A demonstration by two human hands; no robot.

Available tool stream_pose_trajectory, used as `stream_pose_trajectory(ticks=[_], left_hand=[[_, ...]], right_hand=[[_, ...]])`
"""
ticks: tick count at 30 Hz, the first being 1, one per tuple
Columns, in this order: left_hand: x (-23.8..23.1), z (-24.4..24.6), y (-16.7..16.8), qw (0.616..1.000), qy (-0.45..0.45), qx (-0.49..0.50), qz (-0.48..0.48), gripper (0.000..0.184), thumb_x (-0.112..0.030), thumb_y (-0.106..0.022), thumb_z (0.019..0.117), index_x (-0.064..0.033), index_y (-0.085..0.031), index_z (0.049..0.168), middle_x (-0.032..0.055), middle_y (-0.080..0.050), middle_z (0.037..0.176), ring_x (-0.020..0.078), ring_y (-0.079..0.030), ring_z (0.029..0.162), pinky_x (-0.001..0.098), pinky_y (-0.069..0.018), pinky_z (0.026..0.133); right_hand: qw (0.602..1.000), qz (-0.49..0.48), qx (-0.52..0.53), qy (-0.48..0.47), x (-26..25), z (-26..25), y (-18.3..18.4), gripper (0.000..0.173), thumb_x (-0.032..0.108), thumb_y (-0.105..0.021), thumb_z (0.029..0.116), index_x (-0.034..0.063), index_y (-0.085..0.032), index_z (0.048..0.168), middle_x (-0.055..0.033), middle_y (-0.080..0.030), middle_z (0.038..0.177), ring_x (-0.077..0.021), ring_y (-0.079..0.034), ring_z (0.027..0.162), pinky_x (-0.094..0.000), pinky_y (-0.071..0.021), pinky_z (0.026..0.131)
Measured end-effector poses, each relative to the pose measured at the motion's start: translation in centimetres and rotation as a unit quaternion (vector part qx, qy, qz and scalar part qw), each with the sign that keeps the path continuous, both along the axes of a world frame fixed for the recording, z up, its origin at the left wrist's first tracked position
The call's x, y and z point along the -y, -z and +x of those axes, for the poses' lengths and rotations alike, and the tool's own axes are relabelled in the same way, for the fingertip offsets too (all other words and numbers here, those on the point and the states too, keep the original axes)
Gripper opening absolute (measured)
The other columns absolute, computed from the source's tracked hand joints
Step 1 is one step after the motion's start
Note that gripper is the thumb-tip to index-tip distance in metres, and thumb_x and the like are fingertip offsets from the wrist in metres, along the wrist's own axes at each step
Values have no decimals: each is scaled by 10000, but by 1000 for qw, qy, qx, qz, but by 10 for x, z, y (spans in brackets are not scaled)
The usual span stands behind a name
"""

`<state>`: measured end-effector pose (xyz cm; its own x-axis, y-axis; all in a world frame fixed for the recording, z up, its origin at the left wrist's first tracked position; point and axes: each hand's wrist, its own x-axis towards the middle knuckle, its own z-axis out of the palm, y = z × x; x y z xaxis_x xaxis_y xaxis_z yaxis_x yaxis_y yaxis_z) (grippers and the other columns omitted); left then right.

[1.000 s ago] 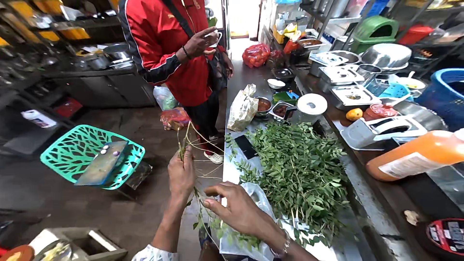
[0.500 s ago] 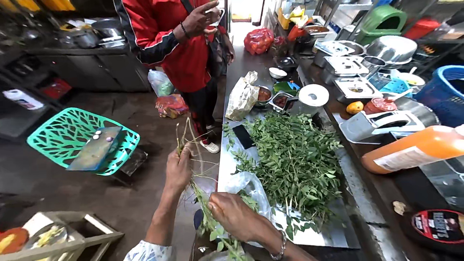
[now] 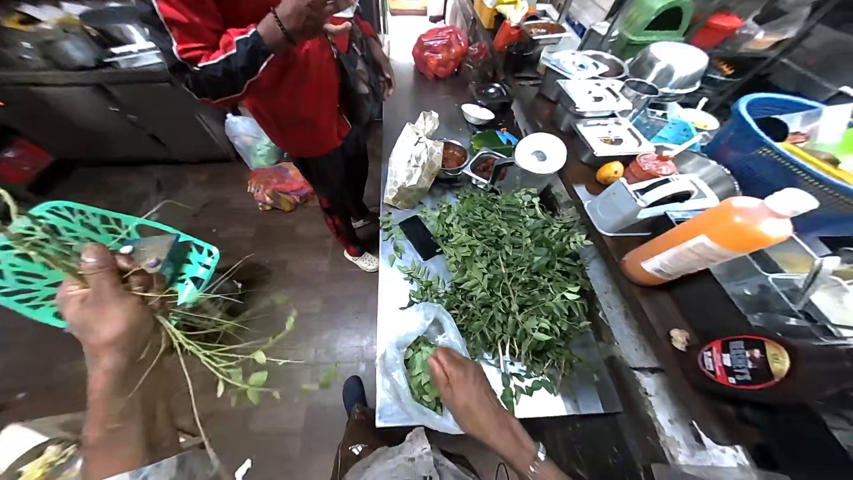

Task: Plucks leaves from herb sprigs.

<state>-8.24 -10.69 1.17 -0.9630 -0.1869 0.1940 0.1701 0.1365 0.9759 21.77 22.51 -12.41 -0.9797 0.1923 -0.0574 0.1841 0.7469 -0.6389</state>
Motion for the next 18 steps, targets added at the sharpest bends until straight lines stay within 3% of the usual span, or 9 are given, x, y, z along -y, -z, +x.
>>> stream_pose_trajectory(ticks=[3,5,7,9,11,15,18], left_hand=[[-29,18,2,999,8,-10,50,327,-411,-355,1115,-236,-523,894,-140,-503,648,-5,-476,500,187,-459,477],[-41,21,11,997,8,-21,70,340,-407,-358,1115,-214,-545,906,-128,-532,657,0,-492,502,195,-473,479],[-50,25,20,997,4,-21,71,328,-393,-361,1117,-197,-555,940,-125,-528,672,-7,-484,503,183,-469,479],[-61,30,28,998,-12,-7,67,332,-404,-389,1111,-173,-568,954,-111,-526,682,1,-490,509,189,-475,491],[-72,33,31,998,-22,8,64,363,-417,-392,1107,-164,-566,914,-88,-513,658,26,-477,486,205,-462,466],[-87,39,37,996,-30,27,73,375,-412,-409,1105,-150,-582,898,-63,-525,657,48,-483,471,216,-466,449],[-98,39,38,994,-49,53,80,376,-414,-420,1102,-141,-583,902,-64,-506,639,42,-465,461,208,-452,446]], right_hand=[[991,51,123,5,-8,-24,28,482,430,-386,1091,84,-664,1279,-162,-671,1252,-346,-646,1183,-529,-535,991],[990,68,127,-2,-9,-30,28,480,443,-375,1091,159,-669,1342,-109,-642,1362,-342,-590,1277,-548,-505,1033],[997,55,43,27,-12,-29,15,411,428,-430,1075,202,-739,1227,-34,-701,1268,-257,-635,1210,-484,-533,1006],[995,11,-70,67,-17,-29,-4,339,418,-516,1047,214,-780,1101,18,-734,1062,-137,-698,978,-363,-602,840],[981,-74,-155,86,-19,-31,-29,276,383,-584,1026,199,-785,1073,56,-723,968,-53,-697,818,-262,-621,715],[944,-255,-207,37,-7,-31,-66,211,291,-649,1015,142,-778,1089,17,-737,938,-120,-716,789,-305,-644,701],[954,-260,-146,-31,10,-29,-60,202,273,-639,1019,136,-776,1076,14,-742,957,-99,-718,830,-293,-637,751]])
